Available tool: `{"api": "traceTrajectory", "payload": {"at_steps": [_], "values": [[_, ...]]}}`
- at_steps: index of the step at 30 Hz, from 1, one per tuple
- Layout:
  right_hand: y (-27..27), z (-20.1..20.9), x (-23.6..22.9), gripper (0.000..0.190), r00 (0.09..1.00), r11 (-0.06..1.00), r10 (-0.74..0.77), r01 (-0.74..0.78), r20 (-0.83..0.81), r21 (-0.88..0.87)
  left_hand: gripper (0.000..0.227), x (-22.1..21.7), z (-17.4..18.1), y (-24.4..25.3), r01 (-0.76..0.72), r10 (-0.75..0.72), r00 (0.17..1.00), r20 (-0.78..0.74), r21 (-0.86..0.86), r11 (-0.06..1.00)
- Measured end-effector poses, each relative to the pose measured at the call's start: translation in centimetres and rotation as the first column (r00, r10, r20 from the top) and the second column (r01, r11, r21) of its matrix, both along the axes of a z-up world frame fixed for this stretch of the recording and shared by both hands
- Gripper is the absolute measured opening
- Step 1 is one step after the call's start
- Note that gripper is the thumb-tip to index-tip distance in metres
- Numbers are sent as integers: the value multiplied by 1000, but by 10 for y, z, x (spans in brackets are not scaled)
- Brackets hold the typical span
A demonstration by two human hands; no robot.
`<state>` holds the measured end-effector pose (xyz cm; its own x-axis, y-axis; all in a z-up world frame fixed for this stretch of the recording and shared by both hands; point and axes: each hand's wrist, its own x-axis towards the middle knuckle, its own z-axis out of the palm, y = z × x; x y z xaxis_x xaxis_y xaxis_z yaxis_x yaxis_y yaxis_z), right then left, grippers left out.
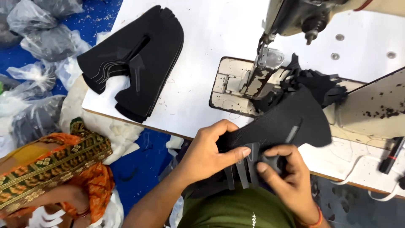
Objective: Arranging and aligning foam inserts and fabric components for shoe upper assembly.
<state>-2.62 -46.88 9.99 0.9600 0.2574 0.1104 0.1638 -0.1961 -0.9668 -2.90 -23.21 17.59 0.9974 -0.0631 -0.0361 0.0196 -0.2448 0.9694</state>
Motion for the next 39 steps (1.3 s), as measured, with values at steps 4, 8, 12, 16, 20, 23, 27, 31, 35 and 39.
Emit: {"api": "traceTrajectory", "payload": {"at_steps": [4, 8, 12, 16, 20, 23, 27, 31, 35, 39], "values": [[-4, 8, 11, 33, 938, 926, 212, -103, -274, 364, 29, 4, -7, 5, -45, 43, 999, -32, -68, 997], [-11, 2, 12, 38, 902, 912, 267, -123, -338, 392, 27, 14, -11, 2, -26, 24, 999, -28, -93, 995], [-10, 7, 10, 40, 917, 946, 180, -62, -356, 318, 26, 25, -10, -7, 19, -24, 998, -56, -100, 995], [-7, 11, 11, 49, 913, 971, 115, -21, -392, 237, 26, 31, -13, -11, 31, -33, 998, -50, -41, 999], [-4, 9, 10, 52, 918, 984, 53, 19, -393, 175, 28, 32, -8, -7, 33, -34, 999, -28, -12, 999], [-5, 8, 5, 49, 935, 979, 42, 31, -353, 201, 29, 31, -10, -6, 62, -62, 998, 8, -35, 997], [-5, 7, 0, 46, 945, 965, 48, 39, -323, 259, 30, 34, 1, -7, 69, -76, 994, -83, -91, 993], [-7, 7, -1, 47, 949, 977, 20, 49, -315, 209, 42, 40, 1, -2, 134, -124, 990, -71, 153, 979], [-13, 4, -1, 50, 986, 993, 71, -55, -153, 105, 50, 47, 5, 0, 233, -241, 970, 5, 234, 944], [-13, 13, 3, 52, 974, 989, 76, -46, -212, 143, 42, 52, 6, -5, 280, -265, 948, -179, 62, 958]]}}
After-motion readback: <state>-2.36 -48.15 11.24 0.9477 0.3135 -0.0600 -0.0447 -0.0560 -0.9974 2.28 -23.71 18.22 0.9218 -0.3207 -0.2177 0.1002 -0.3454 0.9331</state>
